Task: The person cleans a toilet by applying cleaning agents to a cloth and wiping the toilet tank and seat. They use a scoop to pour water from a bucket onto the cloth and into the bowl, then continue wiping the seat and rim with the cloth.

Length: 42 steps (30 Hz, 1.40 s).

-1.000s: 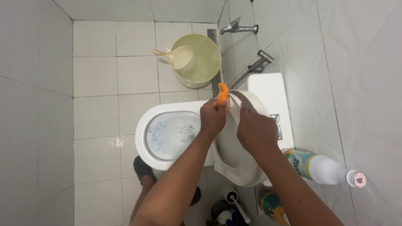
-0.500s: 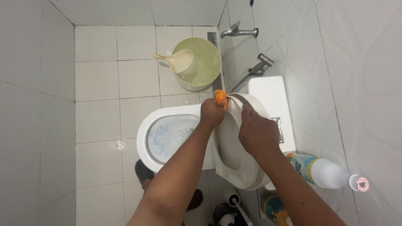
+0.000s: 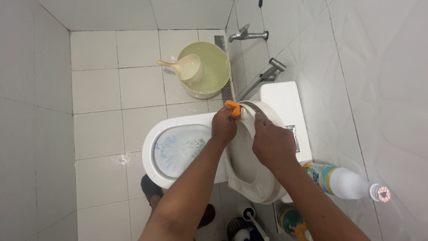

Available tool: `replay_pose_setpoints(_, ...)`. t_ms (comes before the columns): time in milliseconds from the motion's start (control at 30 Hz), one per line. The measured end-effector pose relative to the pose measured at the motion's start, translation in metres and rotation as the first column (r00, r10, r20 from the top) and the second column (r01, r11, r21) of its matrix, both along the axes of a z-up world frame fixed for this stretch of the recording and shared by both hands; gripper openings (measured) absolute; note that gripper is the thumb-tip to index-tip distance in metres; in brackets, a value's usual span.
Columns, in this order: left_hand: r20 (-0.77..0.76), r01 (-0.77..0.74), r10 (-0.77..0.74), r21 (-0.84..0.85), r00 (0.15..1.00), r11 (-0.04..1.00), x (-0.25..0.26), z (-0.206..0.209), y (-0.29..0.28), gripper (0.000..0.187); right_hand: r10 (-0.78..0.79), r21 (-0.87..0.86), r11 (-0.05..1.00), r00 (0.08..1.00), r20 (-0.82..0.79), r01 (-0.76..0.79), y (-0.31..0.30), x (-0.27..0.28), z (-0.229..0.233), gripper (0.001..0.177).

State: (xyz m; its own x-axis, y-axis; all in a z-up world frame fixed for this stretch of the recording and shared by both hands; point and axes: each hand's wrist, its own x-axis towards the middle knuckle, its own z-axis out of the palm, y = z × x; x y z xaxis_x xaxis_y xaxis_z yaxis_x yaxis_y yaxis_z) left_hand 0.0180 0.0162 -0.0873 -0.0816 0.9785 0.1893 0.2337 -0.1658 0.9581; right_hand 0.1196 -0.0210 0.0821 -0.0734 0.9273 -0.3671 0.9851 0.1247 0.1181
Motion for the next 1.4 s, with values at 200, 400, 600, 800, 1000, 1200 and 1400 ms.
replay_pose_setpoints(200,-0.005,0.086,-0.088,-0.153,0.996,0.985,-0.010,0.010,-0.008,0.009,0.005,0.005,1.000,1.000,-0.001,-0.005,-0.001,-0.001,0.002,0.058)
replay_pose_setpoints(400,-0.265,0.068,-0.132,-0.237,0.955,0.969,-0.013,-0.023,0.004,0.020,-0.008,-0.013,1.000,0.999,0.037,0.008,0.003,-0.003,0.002,0.058)
replay_pose_setpoints(600,-0.028,0.013,-0.017,-0.135,0.999,0.991,-0.007,0.006,-0.008,0.011,-0.031,0.023,0.999,1.000,-0.004,0.031,0.000,-0.001,-0.005,0.054)
replay_pose_setpoints(800,0.094,-0.062,0.094,-0.298,0.991,0.953,0.010,0.073,-0.054,0.011,-0.028,-0.022,0.999,0.999,0.033,0.028,0.002,-0.005,0.006,0.055)
replay_pose_setpoints(1000,0.115,-0.020,0.032,-0.109,0.993,0.994,0.005,0.089,-0.080,0.012,0.031,0.088,0.996,0.999,-0.020,-0.029,-0.004,-0.006,0.008,0.054)
replay_pose_setpoints(1200,0.060,-0.099,0.112,-0.187,0.992,0.977,0.008,0.073,-0.050,0.007,0.088,0.179,0.980,0.996,0.007,-0.088,-0.005,0.001,-0.006,0.044)
replay_pose_setpoints(1400,0.282,0.030,0.022,-0.179,0.959,0.983,0.009,0.087,-0.097,0.011,0.025,0.123,0.992,0.998,-0.050,-0.019,-0.006,-0.005,0.005,0.048)
